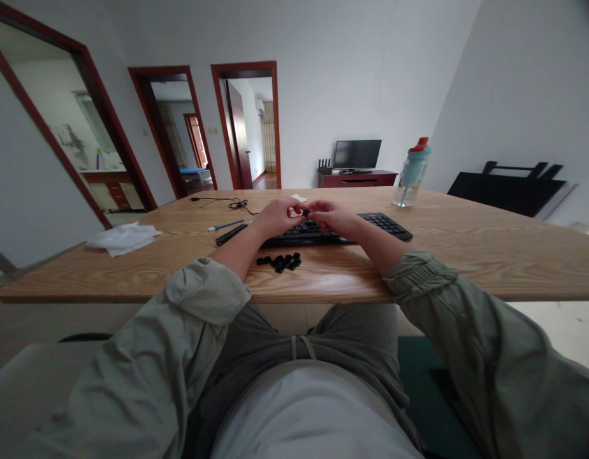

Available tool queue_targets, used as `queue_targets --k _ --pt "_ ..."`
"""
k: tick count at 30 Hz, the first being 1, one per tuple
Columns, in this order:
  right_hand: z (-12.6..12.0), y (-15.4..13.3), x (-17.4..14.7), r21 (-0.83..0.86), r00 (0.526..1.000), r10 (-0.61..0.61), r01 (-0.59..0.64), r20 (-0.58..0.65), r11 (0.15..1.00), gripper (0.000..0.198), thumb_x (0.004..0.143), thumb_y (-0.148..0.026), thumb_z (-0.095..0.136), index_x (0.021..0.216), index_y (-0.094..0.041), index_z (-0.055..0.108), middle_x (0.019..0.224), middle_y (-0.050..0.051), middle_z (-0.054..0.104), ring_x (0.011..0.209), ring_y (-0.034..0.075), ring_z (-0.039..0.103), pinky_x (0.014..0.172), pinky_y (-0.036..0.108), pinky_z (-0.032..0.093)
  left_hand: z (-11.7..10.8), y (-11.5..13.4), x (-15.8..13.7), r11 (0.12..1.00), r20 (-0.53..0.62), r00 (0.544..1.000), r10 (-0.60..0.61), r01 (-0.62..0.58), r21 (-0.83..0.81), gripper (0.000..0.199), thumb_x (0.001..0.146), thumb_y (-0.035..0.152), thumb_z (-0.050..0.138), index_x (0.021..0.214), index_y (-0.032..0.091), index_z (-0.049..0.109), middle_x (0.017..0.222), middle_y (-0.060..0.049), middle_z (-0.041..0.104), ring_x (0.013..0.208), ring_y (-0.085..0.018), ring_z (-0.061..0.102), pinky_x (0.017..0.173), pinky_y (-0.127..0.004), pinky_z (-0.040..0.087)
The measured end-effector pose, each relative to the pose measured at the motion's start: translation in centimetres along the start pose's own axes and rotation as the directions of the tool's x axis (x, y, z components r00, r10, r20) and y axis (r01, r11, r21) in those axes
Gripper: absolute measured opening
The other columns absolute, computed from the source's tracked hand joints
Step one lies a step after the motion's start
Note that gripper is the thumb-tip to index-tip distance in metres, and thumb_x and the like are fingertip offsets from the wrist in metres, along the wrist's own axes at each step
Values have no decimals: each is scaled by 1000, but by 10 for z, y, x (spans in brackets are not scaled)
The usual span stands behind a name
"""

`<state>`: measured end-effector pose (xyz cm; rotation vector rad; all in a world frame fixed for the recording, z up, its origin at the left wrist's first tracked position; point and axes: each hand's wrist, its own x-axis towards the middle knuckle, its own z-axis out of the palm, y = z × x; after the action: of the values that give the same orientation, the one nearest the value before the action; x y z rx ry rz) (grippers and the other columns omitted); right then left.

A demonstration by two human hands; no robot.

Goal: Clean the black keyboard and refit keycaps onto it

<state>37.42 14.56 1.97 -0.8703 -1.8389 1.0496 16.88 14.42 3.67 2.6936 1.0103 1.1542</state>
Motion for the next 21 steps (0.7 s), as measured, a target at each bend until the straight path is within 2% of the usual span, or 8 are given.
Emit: queue_targets --k 4,7,9,11,16,21 --pt "-1 -7 0 4 993 20 -20 -113 1000 30 74 -34 70 98 -18 63 81 1 65 52 5 42 46 20 32 -2 -2 0 999 -28 999 -25 26 35 30 82 33 66 105 17 73 88 -4 71 67 -12 56 64 -25 44" --pt "-5 -14 -1 -38 972 2 -11 -235 999 25 74 -29 68 95 -17 63 84 3 68 50 5 42 45 21 31 -3 -4 0 998 -30 999 -28 30 53 30 83 35 65 105 17 74 88 -4 72 68 -13 57 65 -26 43" --pt "-8 -17 -2 -85 961 -17 -7 -275 996 22 76 -29 66 94 -16 63 84 4 68 49 5 41 44 22 30 -3 -5 -1 998 -23 999 -30 31 57 29 83 35 65 105 17 74 88 -4 72 68 -13 57 65 -26 43" --pt "-10 -18 -2 -156 965 -29 -12 -260 988 23 78 -32 65 93 -15 64 85 5 69 50 6 41 45 22 31 -3 -4 -1 998 -24 999 -36 37 58 27 83 33 65 105 18 73 88 -4 72 68 -13 56 65 -26 43" --pt "-9 -14 0 -255 992 -38 5 -123 967 32 79 -43 66 95 -15 67 83 4 69 53 6 43 47 22 32 1 2 2 998 -29 999 -32 33 51 26 83 31 65 105 18 73 88 -3 73 66 -12 57 66 -25 44" --pt "-8 -19 -1 -252 990 -35 -1 -138 968 29 77 -40 68 91 -14 67 75 2 65 54 7 43 48 22 33 7 11 6 999 -26 1000 -5 7 51 26 83 30 64 105 18 73 90 -3 73 66 -12 57 67 -26 44"
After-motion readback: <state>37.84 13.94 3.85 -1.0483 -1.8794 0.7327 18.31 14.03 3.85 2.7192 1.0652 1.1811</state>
